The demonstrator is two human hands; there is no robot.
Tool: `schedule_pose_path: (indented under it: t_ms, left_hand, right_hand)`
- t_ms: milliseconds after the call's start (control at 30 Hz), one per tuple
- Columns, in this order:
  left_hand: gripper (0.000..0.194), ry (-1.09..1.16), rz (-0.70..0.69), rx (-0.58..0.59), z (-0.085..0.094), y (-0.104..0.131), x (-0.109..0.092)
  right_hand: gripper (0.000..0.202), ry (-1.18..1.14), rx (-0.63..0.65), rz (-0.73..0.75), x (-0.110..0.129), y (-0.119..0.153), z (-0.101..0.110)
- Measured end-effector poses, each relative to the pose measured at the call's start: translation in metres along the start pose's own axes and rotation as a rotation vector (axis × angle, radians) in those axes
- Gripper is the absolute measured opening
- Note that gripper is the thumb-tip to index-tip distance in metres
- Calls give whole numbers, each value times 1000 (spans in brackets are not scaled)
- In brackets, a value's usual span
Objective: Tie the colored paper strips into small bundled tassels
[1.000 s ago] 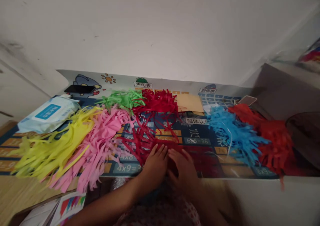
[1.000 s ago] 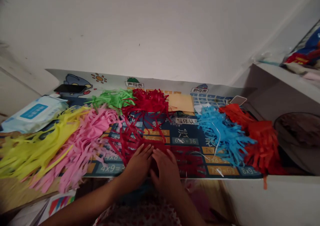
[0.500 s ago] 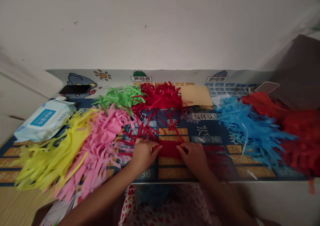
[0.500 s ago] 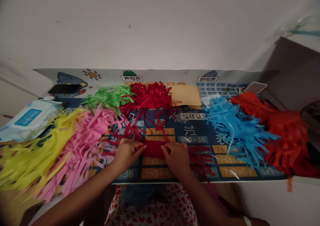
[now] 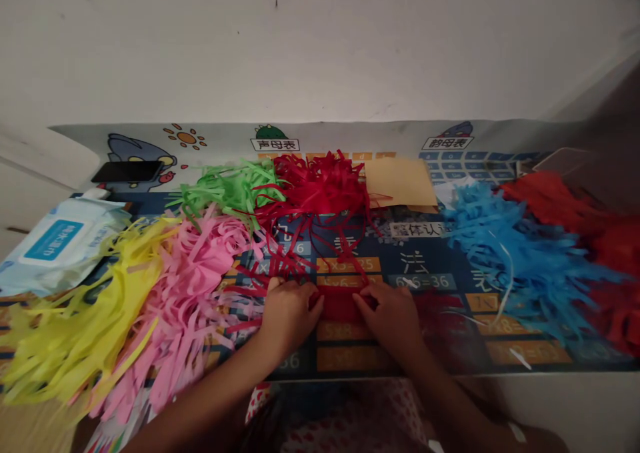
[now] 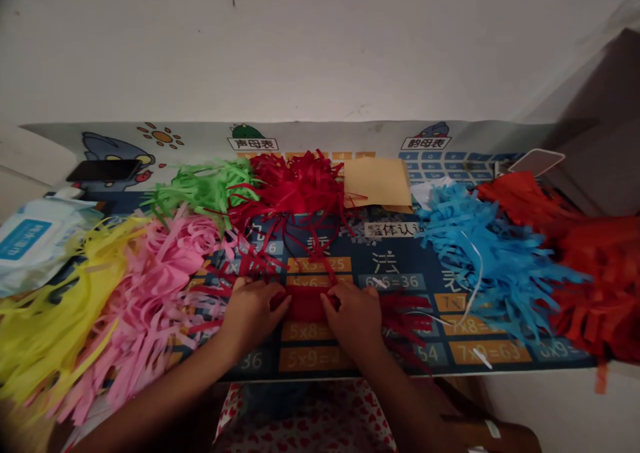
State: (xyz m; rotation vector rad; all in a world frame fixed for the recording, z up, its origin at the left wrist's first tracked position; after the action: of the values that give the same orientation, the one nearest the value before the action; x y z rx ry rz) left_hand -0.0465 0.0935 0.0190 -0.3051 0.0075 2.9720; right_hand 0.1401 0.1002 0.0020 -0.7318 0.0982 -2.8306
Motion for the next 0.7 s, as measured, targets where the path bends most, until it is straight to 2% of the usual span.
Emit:
schedule_pose_path:
  t_ms: [67,133,233,300,367,433,500,600,700]
  left_hand:
    - [13,5,-3,-41,2,0,-2]
    - [10,-12,-58,-139,7,1,-6]
    - [16,-95,-302,-240,14,5,-16]
    - [18,-139,-458,-226,15,10,-20]
    - [17,-153,-530,-195,17,14,-23]
    - [12,-140,-548,-186,18,19,-27]
    - [18,-134,-535,-192,19,22,-32]
    - [25,-154,-484,-224,16,22,-38]
    - [14,-173,-465,-257,11,19,-38]
  right_hand:
    - [16,9,1,-9,-1,-2,-1]
    - [13,25,-6,-33,-4,-4,4]
    - [12,108,-143,-42,-8,-1,28]
    - [13,143,-225,121,-4,9,44]
    - [15,151,-210,388,3,22,47]
    - [13,161,-187,592,6,32,39]
    - [12,172,-228,658,2,32,31]
    - [13,129,-264,632,-5,19,28]
    - [17,107,-268,551,0,11,35]
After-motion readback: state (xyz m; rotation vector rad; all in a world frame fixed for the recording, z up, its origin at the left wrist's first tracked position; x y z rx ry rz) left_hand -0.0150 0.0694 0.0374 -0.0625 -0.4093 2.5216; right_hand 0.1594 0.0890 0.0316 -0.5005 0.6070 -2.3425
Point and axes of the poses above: each hand's wrist, its own y-axis away from the middle knuckle, its own z-axis out of the back of the hand, x = y × z, the point moved 4 cm from there along -y, towards the middle knuckle, and after that the axes turned 3 degrees about -x, right-handed, at the moved point
